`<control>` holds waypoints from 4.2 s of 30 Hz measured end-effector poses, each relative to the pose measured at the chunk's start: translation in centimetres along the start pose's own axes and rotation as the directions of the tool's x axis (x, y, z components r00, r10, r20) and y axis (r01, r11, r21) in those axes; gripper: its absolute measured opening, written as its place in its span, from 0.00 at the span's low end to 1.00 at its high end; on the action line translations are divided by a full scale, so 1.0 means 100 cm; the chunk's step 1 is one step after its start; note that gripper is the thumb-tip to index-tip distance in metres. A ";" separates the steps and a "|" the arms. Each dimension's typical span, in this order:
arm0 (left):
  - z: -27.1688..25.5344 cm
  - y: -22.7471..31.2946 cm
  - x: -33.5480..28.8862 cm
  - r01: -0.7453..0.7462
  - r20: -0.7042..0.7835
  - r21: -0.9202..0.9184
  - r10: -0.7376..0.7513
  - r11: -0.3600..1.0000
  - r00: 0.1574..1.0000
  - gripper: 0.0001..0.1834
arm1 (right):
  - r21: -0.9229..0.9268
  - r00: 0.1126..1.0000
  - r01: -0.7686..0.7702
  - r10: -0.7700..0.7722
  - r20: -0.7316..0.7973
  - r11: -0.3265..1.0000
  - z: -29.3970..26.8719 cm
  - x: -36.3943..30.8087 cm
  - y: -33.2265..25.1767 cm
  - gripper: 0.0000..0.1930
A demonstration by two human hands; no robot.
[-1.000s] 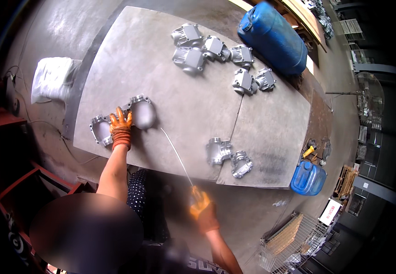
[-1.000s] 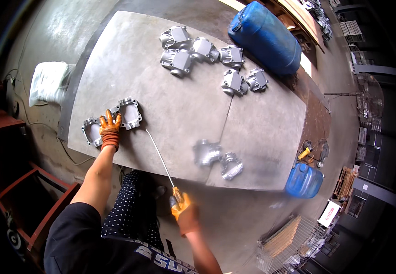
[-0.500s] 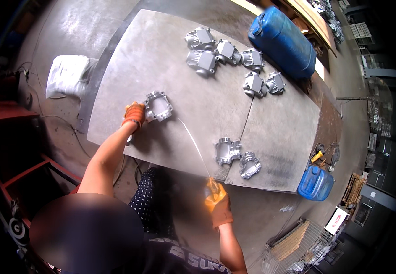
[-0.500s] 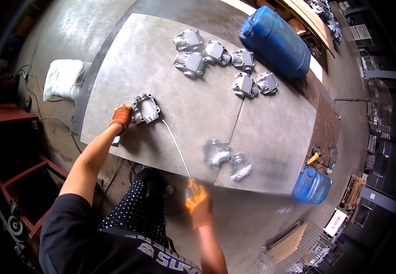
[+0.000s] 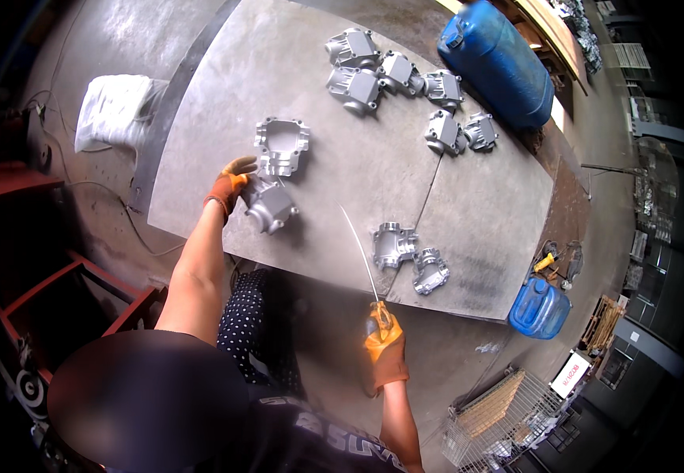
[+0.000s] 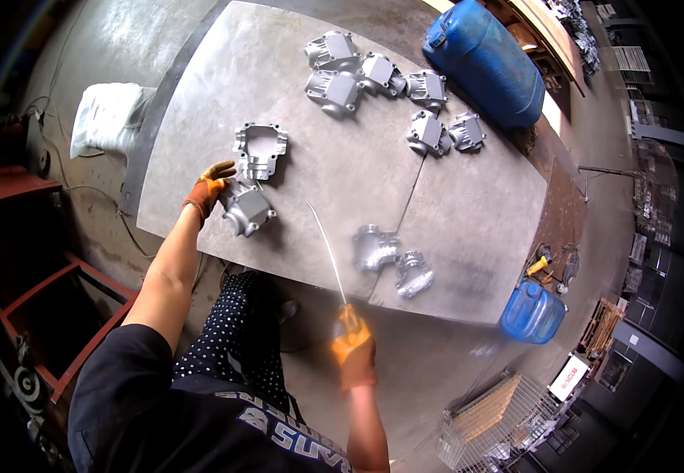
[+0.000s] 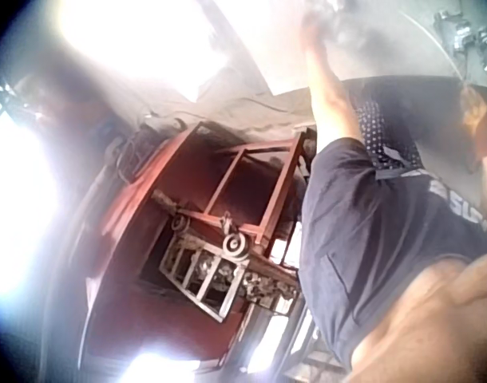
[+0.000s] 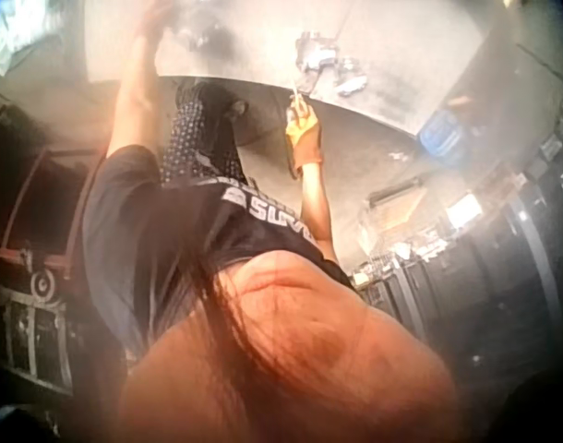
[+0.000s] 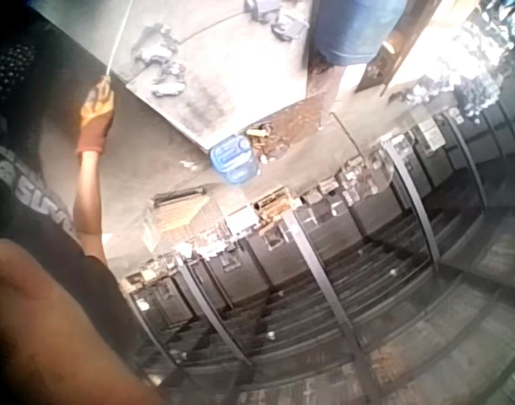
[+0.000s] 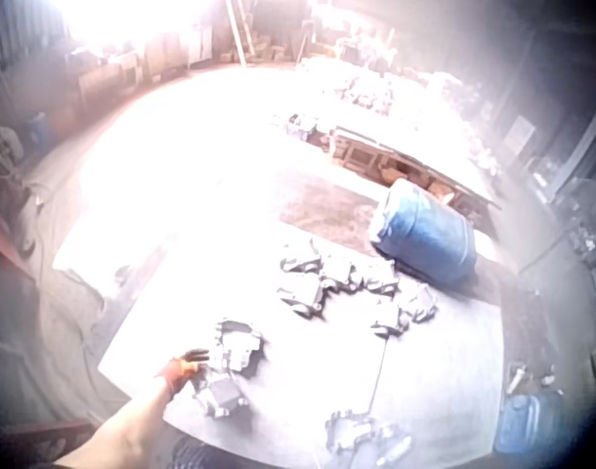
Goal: The person uses a handheld air nozzle to blow dust or debris off small metal engine or machine housings. The person picks up individual housings from a metal shelf, places them on a metal table, blows them clean, and then returns them to the shelf.
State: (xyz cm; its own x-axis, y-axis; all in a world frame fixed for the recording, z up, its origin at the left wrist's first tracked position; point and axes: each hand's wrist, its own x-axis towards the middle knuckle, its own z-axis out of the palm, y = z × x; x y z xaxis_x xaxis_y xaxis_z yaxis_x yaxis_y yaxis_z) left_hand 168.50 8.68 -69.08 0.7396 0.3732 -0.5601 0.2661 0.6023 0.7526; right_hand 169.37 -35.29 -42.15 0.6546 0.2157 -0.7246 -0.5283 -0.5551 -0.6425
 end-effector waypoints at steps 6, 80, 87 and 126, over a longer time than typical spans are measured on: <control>-0.008 -0.006 -0.001 -0.021 -0.155 0.129 0.041 0.991 0.987 0.40 | 0.225 0.991 0.018 0.012 -0.130 0.974 0.017 0.009 0.004 0.16; 0.296 -0.124 -0.065 -0.827 0.825 0.368 -0.261 -0.426 0.502 0.48 | 0.312 0.665 -0.346 0.465 -0.584 0.885 -0.080 -0.082 0.082 0.16; 0.323 -0.197 -0.051 -0.643 0.730 0.164 -0.346 -0.748 0.589 0.20 | 0.124 0.706 -0.156 0.198 -0.680 0.980 -0.112 -0.068 0.188 0.17; 0.304 -0.148 -0.107 0.354 0.512 0.590 -0.676 0.725 0.530 0.07 | 0.424 0.763 -0.042 0.303 -0.571 0.905 -0.103 -0.080 0.209 0.12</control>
State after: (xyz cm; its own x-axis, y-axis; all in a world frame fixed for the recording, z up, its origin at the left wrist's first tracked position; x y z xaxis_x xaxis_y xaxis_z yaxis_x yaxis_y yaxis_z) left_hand 175.39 -25.67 -63.68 0.5291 -0.5706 -0.6281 0.8197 0.1523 0.5522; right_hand 158.61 -56.93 -47.20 0.6483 -0.4617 -0.6054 -0.7346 -0.1704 -0.6567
